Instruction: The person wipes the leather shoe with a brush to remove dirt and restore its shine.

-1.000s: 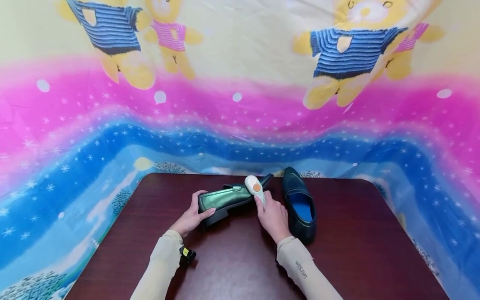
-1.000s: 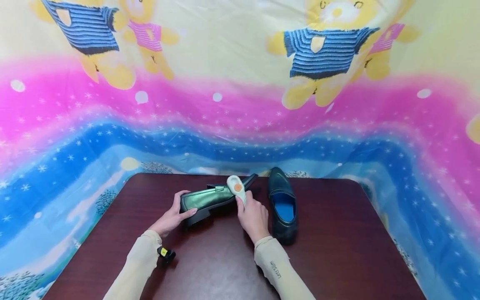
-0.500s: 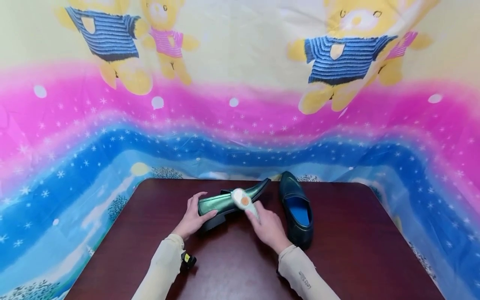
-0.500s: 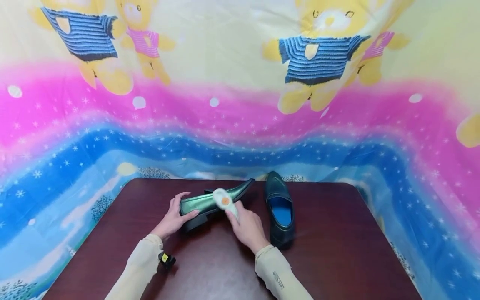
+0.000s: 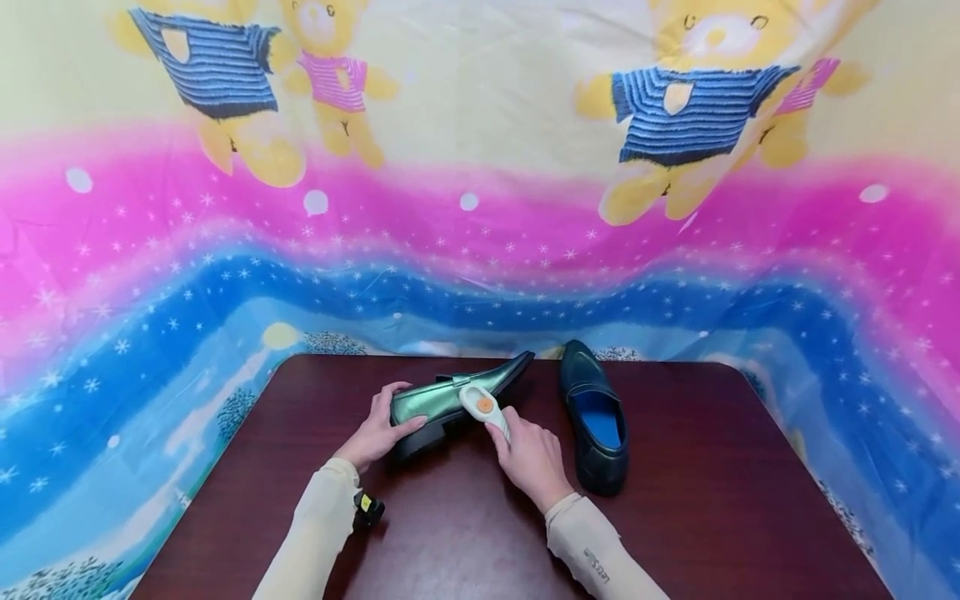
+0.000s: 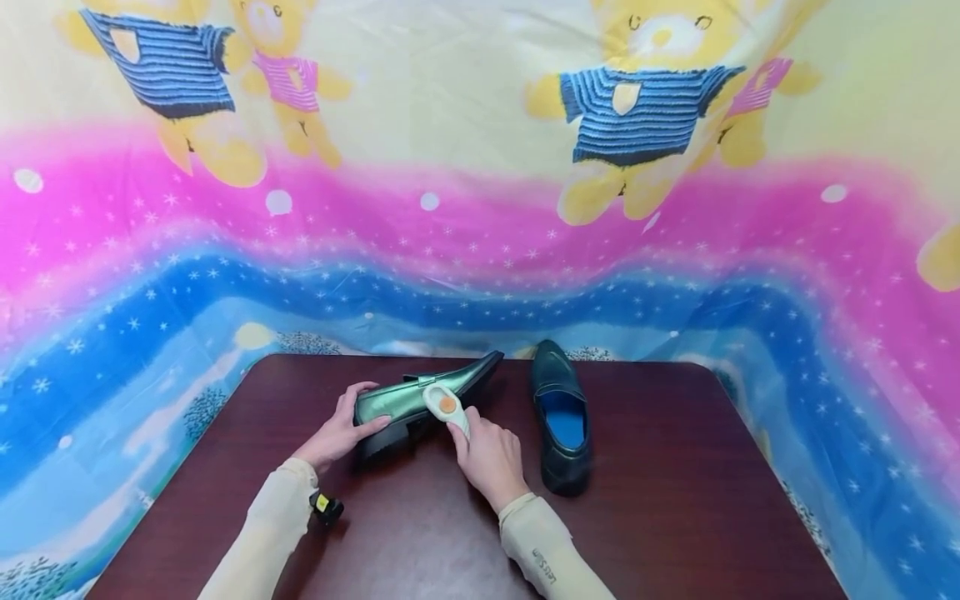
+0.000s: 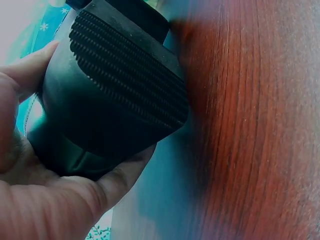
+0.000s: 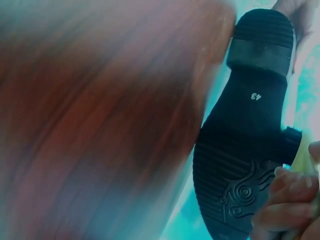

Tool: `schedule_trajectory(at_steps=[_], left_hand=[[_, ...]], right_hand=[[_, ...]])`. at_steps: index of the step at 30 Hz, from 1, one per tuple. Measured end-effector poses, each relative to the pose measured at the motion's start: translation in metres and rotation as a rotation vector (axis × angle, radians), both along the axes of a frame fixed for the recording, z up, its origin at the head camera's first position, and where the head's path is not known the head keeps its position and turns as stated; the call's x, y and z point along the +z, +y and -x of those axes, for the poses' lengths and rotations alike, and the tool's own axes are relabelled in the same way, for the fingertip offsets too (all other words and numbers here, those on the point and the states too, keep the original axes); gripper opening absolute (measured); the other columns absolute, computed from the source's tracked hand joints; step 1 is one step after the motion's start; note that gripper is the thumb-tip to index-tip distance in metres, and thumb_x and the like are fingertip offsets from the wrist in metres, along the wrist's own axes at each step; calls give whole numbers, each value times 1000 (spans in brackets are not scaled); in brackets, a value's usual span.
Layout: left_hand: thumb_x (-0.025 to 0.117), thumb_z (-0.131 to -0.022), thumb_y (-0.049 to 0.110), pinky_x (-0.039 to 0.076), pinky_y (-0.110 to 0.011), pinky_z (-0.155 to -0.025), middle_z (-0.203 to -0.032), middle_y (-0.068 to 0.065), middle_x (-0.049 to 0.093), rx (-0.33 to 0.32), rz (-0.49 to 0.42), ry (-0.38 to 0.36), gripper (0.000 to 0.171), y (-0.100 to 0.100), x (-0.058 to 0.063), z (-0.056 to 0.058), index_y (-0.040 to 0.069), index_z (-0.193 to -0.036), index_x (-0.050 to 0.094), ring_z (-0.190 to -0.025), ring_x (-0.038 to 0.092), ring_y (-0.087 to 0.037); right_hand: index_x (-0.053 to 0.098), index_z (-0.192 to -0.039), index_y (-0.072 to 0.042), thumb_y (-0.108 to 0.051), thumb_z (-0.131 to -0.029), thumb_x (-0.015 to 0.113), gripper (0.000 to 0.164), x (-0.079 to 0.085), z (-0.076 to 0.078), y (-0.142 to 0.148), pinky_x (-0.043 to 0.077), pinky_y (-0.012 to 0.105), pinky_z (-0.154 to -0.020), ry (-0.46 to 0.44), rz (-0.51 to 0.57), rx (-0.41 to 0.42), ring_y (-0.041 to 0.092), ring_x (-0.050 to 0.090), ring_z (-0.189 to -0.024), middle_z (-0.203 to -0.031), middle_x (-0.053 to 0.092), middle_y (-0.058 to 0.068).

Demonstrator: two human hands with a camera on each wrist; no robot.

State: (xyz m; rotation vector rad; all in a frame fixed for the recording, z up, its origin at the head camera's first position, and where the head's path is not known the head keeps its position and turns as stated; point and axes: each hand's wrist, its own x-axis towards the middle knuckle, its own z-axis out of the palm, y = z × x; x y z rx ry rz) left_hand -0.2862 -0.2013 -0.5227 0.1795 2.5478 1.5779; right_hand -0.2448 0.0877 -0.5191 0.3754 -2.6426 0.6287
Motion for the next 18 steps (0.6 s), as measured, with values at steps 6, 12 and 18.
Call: schedule_trajectory(at_steps=[6, 12, 18], left_hand=[[75, -95, 43, 41, -50, -105, -154, -16, 25, -7, -1, -10, 76, -2, 1, 0, 27, -154, 30, -131, 43, -38], [75, -95, 45, 40, -49, -106, -154, -14, 25, -17, 15, -27, 76, -7, 2, -1, 30, -154, 29, -132, 43, -37], [75, -96, 40, 37, -59, -111, -163, -18, 18, -23, 73, 73, 65, 0, 8, 2, 24, -149, 41, -145, 33, -42]], right_hand=[[60, -104, -14, -42, -101, 65, 28, 7, 0, -2, 37, 33, -47, 67, -54, -46, 19, 50, -50, -69, 59, 3], [58, -97, -11, -40, -102, 65, 30, 20, 10, 6, 39, 36, -46, 75, -24, -138, 22, 50, -50, -65, 56, 4], [60, -102, -9, -40, -102, 66, 31, 26, 11, 13, 41, 36, -47, -2, 12, -168, 21, 52, -51, -68, 63, 8]])
